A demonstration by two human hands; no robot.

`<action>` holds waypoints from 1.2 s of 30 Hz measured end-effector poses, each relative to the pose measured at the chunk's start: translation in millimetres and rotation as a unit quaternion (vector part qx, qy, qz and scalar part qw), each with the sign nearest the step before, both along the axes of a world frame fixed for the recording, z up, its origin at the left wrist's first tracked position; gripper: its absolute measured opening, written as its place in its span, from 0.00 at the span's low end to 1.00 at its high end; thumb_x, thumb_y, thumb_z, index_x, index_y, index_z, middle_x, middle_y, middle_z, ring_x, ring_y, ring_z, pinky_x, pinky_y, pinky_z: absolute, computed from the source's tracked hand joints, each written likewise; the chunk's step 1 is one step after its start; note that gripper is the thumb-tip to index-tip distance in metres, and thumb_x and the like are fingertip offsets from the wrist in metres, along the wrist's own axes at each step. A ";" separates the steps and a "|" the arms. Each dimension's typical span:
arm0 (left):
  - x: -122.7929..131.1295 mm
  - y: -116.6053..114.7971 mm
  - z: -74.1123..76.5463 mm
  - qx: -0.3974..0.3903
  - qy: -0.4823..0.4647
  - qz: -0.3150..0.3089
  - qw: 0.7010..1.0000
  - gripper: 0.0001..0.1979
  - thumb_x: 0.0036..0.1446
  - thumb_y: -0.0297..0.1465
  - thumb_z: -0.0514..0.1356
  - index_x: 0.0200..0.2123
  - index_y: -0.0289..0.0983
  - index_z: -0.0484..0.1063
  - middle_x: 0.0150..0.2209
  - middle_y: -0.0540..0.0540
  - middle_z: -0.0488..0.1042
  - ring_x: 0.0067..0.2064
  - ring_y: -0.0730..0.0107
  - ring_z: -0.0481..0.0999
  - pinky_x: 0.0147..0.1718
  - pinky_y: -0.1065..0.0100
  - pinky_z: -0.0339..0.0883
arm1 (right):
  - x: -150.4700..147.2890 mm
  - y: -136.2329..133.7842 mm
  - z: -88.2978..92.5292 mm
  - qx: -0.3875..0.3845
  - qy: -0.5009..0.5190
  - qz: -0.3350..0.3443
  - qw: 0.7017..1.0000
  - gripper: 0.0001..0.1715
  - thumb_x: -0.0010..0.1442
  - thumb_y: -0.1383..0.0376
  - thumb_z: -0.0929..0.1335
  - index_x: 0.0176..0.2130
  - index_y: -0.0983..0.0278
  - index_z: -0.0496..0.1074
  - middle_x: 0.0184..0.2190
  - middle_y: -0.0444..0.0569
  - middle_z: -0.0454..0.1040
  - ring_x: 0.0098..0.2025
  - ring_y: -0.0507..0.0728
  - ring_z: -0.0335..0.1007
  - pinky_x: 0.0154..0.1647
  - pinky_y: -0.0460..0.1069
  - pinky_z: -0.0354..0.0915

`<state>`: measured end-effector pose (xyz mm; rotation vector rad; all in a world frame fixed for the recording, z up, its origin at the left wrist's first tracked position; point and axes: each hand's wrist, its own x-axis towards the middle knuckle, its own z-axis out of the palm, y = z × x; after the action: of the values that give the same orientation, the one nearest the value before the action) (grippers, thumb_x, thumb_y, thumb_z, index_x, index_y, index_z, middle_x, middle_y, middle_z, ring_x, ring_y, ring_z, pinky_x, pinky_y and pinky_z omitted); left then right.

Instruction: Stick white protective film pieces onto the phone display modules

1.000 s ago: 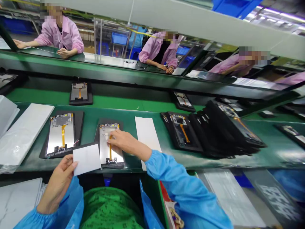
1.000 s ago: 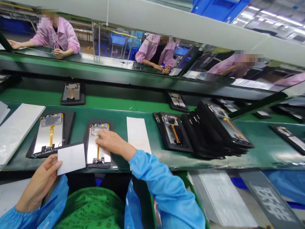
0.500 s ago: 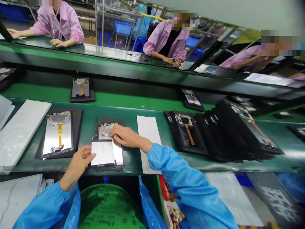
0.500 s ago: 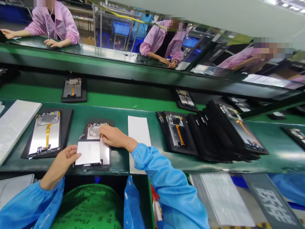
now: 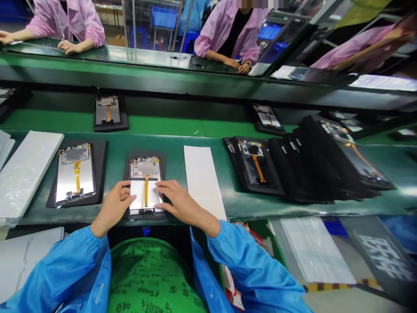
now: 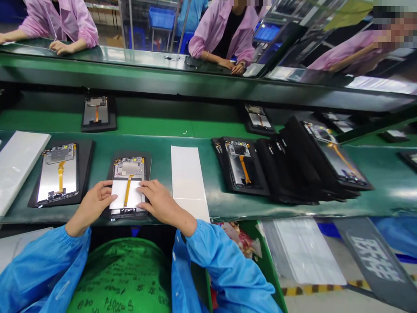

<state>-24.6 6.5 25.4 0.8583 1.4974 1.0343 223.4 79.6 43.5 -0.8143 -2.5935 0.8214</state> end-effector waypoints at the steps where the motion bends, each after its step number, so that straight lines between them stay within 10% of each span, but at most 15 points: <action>1: 0.6 0.0 0.4 0.007 0.007 -0.003 1.000 0.29 0.48 0.38 0.69 0.51 0.35 0.64 0.34 0.49 0.76 0.34 0.68 0.78 0.35 0.65 0.71 | 3.2 -2.8 -0.7 0.013 -0.014 0.014 1.000 0.28 0.63 0.60 0.73 0.59 0.63 0.67 0.63 0.58 0.65 0.62 0.65 0.60 0.63 0.63 0.63; 36: 0.9 2.0 7.1 0.065 0.387 -0.123 0.912 0.16 0.59 0.34 0.60 0.50 0.38 0.72 0.35 0.50 0.71 0.31 0.68 0.69 0.36 0.65 0.63 | 5.0 -12.3 -10.2 0.160 -0.089 0.016 0.983 0.29 0.65 0.64 0.70 0.62 0.69 0.64 0.63 0.63 0.66 0.63 0.69 0.60 0.57 0.65 0.67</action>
<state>-23.7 8.6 32.5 1.6363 1.9028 0.6227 228.4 67.3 33.4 -0.7820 -2.7983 0.3337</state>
